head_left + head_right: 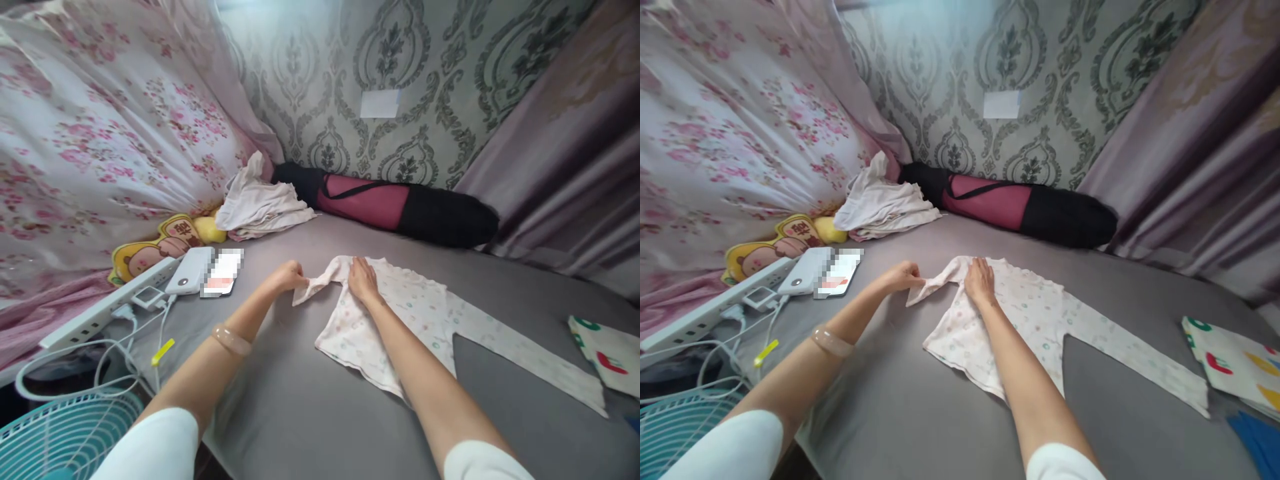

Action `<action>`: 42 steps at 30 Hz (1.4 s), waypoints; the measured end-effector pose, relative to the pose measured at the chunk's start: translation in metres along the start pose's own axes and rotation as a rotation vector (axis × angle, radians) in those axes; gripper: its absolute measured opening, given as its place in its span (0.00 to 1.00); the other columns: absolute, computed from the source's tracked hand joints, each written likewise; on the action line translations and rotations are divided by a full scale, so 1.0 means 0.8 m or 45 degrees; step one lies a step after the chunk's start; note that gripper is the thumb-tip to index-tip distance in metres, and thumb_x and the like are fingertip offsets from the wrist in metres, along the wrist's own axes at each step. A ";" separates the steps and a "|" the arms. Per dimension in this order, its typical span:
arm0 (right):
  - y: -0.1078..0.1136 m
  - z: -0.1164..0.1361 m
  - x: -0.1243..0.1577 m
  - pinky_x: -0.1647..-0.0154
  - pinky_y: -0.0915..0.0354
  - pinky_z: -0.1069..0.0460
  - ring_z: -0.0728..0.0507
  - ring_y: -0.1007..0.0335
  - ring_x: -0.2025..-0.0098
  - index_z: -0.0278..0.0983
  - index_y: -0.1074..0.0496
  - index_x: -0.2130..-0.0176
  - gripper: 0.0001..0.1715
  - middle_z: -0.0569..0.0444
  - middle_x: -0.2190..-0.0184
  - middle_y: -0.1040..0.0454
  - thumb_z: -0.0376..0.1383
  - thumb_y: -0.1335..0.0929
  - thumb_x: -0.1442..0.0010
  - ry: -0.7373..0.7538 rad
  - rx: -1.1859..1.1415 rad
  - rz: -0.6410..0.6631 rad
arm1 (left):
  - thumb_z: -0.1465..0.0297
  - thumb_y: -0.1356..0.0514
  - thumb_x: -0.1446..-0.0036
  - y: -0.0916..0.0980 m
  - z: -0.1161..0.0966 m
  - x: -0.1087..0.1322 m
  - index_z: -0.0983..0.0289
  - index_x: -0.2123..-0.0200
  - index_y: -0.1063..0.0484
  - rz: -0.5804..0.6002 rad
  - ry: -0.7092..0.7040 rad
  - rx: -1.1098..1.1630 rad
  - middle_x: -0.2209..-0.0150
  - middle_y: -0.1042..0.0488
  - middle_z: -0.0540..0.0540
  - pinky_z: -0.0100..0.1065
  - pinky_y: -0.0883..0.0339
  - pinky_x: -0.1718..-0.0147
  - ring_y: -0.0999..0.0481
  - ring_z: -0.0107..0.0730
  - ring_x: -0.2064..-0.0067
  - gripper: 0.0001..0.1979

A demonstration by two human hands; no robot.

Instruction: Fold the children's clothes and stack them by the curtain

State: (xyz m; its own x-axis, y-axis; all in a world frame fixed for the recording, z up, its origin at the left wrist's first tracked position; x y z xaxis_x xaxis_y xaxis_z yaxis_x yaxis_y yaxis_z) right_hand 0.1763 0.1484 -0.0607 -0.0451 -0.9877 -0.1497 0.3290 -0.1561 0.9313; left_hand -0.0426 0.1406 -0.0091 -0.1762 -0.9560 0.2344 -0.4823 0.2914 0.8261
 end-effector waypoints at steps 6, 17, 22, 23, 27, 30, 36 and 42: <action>-0.013 -0.004 0.002 0.34 0.57 0.47 0.41 0.51 0.33 0.27 0.40 0.38 0.28 0.41 0.36 0.40 0.33 0.49 0.31 0.000 0.018 -0.053 | 0.65 0.43 0.46 0.044 0.023 -0.032 0.63 0.70 0.33 -0.365 -0.061 0.082 0.72 0.30 0.51 0.30 0.41 0.70 0.32 0.31 0.68 0.07; -0.009 0.003 0.007 0.33 0.61 0.46 0.40 0.55 0.31 0.27 0.43 0.35 0.31 0.43 0.33 0.45 0.37 0.50 0.30 -0.046 0.038 -0.012 | 0.68 0.55 0.35 0.034 0.053 -0.067 0.66 0.51 0.39 -0.623 0.086 -0.116 0.59 0.26 0.64 0.35 0.36 0.61 0.25 0.41 0.58 0.13; -0.008 0.004 0.008 0.32 0.65 0.41 0.38 0.58 0.30 0.29 0.44 0.34 0.32 0.43 0.32 0.47 0.40 0.49 0.30 -0.074 0.062 0.024 | 0.67 0.57 0.34 0.029 0.062 -0.066 0.65 0.49 0.40 -0.533 0.028 -0.482 0.53 0.29 0.67 0.36 0.35 0.59 0.24 0.44 0.56 0.14; -0.008 0.005 0.008 0.32 0.65 0.40 0.37 0.59 0.30 0.29 0.44 0.34 0.32 0.43 0.32 0.47 0.41 0.49 0.31 -0.086 0.067 0.013 | 0.68 0.57 0.34 0.029 0.063 -0.065 0.65 0.49 0.40 -0.518 0.042 -0.521 0.53 0.29 0.67 0.37 0.35 0.59 0.24 0.44 0.56 0.15; -0.008 0.004 0.009 0.33 0.67 0.38 0.35 0.59 0.30 0.25 0.42 0.35 0.34 0.39 0.33 0.46 0.42 0.50 0.31 -0.167 0.079 -0.079 | 0.69 0.57 0.34 0.024 0.062 -0.069 0.66 0.48 0.39 -0.446 0.102 -0.539 0.53 0.29 0.69 0.40 0.35 0.58 0.24 0.48 0.55 0.15; -0.009 0.003 0.010 0.33 0.64 0.38 0.35 0.57 0.31 0.24 0.41 0.36 0.33 0.39 0.34 0.45 0.39 0.49 0.32 -0.201 0.081 -0.120 | 0.70 0.54 0.35 0.023 0.062 -0.073 0.68 0.48 0.37 -0.421 0.107 -0.472 0.52 0.30 0.72 0.44 0.35 0.57 0.25 0.52 0.53 0.16; -0.012 0.004 0.010 0.34 0.61 0.37 0.34 0.55 0.32 0.23 0.40 0.37 0.33 0.38 0.34 0.44 0.37 0.48 0.33 -0.186 0.107 -0.163 | 0.78 0.60 0.37 0.026 0.031 -0.067 0.82 0.49 0.35 -0.509 0.008 -0.446 0.48 0.36 0.83 0.58 0.44 0.48 0.36 0.65 0.43 0.20; -0.004 0.006 0.009 0.32 0.65 0.39 0.37 0.62 0.29 0.26 0.47 0.33 0.34 0.43 0.31 0.51 0.37 0.47 0.34 -0.237 0.166 0.033 | 0.63 0.57 0.31 -0.061 -0.083 -0.051 0.64 0.38 0.40 -0.210 -0.616 -0.302 0.36 0.38 0.59 0.39 0.54 0.36 0.45 0.38 0.33 0.23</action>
State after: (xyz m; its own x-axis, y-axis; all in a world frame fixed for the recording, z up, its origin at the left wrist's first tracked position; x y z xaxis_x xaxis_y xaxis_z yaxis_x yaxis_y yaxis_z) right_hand 0.1705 0.1414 -0.0628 -0.2152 -0.9739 -0.0726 0.2083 -0.1184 0.9709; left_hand 0.0451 0.1629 -0.0253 -0.5153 -0.8481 -0.1234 -0.3405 0.0705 0.9376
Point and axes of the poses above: each hand's wrist, its own x-axis away from the middle knuckle, its own y-axis out of the back of the hand, z = x × y, the point moved 2 cm from there along -x, towards the middle knuckle
